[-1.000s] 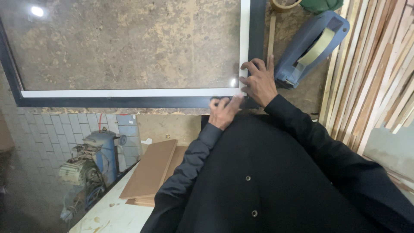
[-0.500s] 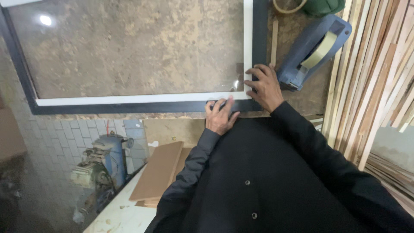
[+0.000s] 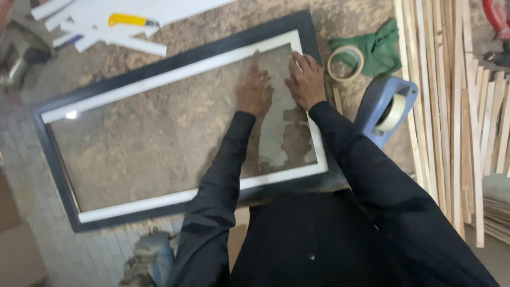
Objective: The person cuts narrow strips of white mat board with a yellow utility knife, then fits the cut strips along the inside edges of a dark picture frame lying on a glass-topped work table, pressing them into place and using a tape dispenser to secure the mat assembly.
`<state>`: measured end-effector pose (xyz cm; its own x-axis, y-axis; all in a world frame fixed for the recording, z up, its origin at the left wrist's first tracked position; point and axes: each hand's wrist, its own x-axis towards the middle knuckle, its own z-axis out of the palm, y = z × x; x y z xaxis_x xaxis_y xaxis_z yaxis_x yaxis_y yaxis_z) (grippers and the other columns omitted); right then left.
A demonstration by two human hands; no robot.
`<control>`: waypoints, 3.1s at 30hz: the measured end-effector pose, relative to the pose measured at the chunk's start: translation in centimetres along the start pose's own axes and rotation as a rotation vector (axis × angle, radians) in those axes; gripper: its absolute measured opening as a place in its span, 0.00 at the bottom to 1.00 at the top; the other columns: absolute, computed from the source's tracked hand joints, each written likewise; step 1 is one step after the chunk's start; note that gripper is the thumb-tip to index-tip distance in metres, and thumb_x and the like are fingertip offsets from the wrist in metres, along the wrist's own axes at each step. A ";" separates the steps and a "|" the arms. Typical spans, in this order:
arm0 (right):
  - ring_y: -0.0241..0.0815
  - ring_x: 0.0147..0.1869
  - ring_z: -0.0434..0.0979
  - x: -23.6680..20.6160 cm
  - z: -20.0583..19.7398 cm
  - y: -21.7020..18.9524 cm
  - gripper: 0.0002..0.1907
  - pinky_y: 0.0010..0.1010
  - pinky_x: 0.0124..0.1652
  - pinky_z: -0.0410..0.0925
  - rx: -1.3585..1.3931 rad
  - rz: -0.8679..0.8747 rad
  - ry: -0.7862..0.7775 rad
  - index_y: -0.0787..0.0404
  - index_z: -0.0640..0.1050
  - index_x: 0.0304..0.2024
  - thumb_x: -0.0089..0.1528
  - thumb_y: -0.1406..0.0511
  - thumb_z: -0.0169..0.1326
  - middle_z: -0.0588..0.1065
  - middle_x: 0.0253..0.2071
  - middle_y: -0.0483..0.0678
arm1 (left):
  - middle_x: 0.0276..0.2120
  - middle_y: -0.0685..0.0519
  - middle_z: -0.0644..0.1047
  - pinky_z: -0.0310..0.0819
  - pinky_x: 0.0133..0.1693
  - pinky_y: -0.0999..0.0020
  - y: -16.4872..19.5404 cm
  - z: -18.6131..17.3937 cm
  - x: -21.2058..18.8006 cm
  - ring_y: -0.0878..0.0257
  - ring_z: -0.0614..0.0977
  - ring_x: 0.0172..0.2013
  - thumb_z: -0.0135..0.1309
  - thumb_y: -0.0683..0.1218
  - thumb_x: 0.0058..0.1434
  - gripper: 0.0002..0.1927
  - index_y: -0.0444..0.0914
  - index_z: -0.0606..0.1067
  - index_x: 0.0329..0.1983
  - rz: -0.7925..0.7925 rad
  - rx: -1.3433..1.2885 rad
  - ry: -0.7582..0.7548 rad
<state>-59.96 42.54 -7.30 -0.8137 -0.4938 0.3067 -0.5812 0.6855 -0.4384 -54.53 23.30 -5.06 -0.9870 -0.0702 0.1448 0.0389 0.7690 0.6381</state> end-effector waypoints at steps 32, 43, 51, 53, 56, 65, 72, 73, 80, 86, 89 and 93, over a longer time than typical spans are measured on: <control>0.52 0.69 0.63 4.3 3.2 3.1 0.24 0.51 0.59 0.59 -0.215 0.119 -0.101 0.61 0.73 0.63 0.68 0.57 0.57 0.66 0.70 0.46 | 0.34 0.48 0.81 0.77 0.38 0.61 -6.2 3.6 17.8 0.52 0.84 0.32 0.56 0.41 0.65 0.06 0.35 0.79 0.44 0.090 -0.524 -0.406; 0.51 0.69 0.61 4.2 3.3 3.5 0.26 0.52 0.60 0.57 -0.175 0.134 -0.112 0.61 0.73 0.64 0.66 0.57 0.59 0.65 0.70 0.46 | 0.32 0.42 0.82 0.76 0.41 0.51 -6.5 6.7 19.3 0.44 0.84 0.35 0.55 0.37 0.61 0.52 0.41 0.37 0.80 0.338 -0.294 -0.404; 0.50 0.70 0.62 4.2 3.3 3.5 0.25 0.51 0.60 0.58 -0.156 0.145 -0.117 0.61 0.74 0.63 0.67 0.56 0.59 0.65 0.70 0.44 | 0.31 0.37 0.80 0.72 0.40 0.43 -6.0 7.6 18.9 0.36 0.81 0.36 0.58 0.40 0.64 0.50 0.39 0.39 0.79 0.302 -0.156 -0.372; 0.50 0.70 0.62 4.2 3.3 3.5 0.26 0.51 0.60 0.58 -0.154 0.142 -0.115 0.61 0.74 0.64 0.67 0.56 0.59 0.65 0.70 0.45 | 0.31 0.37 0.81 0.73 0.38 0.43 -5.5 8.0 19.2 0.35 0.80 0.35 0.59 0.40 0.60 0.51 0.36 0.38 0.76 0.377 -0.080 -0.314; 0.50 0.70 0.62 4.2 3.3 3.5 0.27 0.51 0.60 0.58 -0.156 0.141 -0.116 0.61 0.74 0.64 0.66 0.56 0.59 0.65 0.70 0.45 | 0.29 0.35 0.80 0.74 0.37 0.42 -4.6 8.6 19.5 0.35 0.80 0.33 0.58 0.38 0.59 0.53 0.37 0.36 0.78 0.271 0.020 -0.316; 0.50 0.70 0.62 4.3 3.3 3.5 0.27 0.51 0.61 0.58 -0.147 0.139 -0.109 0.61 0.74 0.63 0.66 0.56 0.60 0.66 0.70 0.45 | 0.33 0.34 0.80 0.77 0.37 0.43 -2.7 9.1 20.2 0.35 0.83 0.36 0.62 0.38 0.52 0.57 0.40 0.38 0.77 0.163 0.164 -0.260; 0.51 0.70 0.62 4.2 3.1 3.4 0.27 0.51 0.60 0.58 -0.153 0.121 -0.104 0.62 0.74 0.64 0.67 0.56 0.59 0.66 0.70 0.46 | 0.36 0.35 0.81 0.78 0.36 0.43 -2.1 9.1 20.9 0.38 0.84 0.38 0.65 0.43 0.47 0.56 0.36 0.45 0.74 0.117 0.350 -0.222; 0.51 0.70 0.62 4.2 3.1 3.4 0.27 0.51 0.60 0.58 -0.158 0.116 -0.097 0.62 0.74 0.65 0.67 0.56 0.59 0.66 0.70 0.46 | 0.36 0.35 0.80 0.78 0.36 0.43 -2.0 9.0 21.0 0.39 0.84 0.38 0.67 0.44 0.45 0.56 0.35 0.47 0.72 0.124 0.387 -0.203; 0.51 0.70 0.62 4.0 3.6 3.4 0.26 0.51 0.60 0.58 -0.186 0.129 -0.080 0.60 0.74 0.66 0.68 0.56 0.58 0.67 0.69 0.45 | 0.40 0.44 0.80 0.76 0.41 0.49 -2.8 6.3 20.0 0.44 0.82 0.43 0.69 0.50 0.52 0.42 0.40 0.62 0.68 0.124 0.175 -0.208; 0.51 0.69 0.62 3.6 3.8 3.8 0.26 0.51 0.61 0.58 -0.187 0.133 -0.086 0.60 0.75 0.66 0.69 0.56 0.57 0.67 0.69 0.46 | 0.46 0.50 0.77 0.75 0.48 0.55 -4.9 4.0 14.6 0.48 0.80 0.48 0.58 0.39 0.65 0.21 0.45 0.73 0.61 0.257 0.019 0.047; 0.52 0.69 0.62 4.3 3.6 3.8 0.26 0.50 0.60 0.58 -0.202 0.124 -0.090 0.60 0.75 0.66 0.69 0.56 0.57 0.67 0.69 0.46 | 0.44 0.50 0.77 0.75 0.47 0.56 -5.9 4.0 14.5 0.49 0.80 0.46 0.58 0.40 0.64 0.18 0.43 0.76 0.57 0.155 -0.092 0.037; 0.51 0.70 0.62 4.3 3.3 3.4 0.26 0.49 0.60 0.58 -0.204 0.130 -0.092 0.59 0.75 0.66 0.69 0.55 0.57 0.68 0.69 0.45 | 0.40 0.50 0.76 0.72 0.46 0.55 -6.3 5.0 14.6 0.50 0.79 0.45 0.64 0.46 0.60 0.16 0.41 0.75 0.49 0.069 -0.059 0.034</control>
<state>-65.43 41.01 -10.33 -0.8831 -0.4345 0.1769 -0.4685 0.8356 -0.2867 -69.93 20.60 -10.76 -0.9758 -0.0407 0.2147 0.1167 0.7337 0.6694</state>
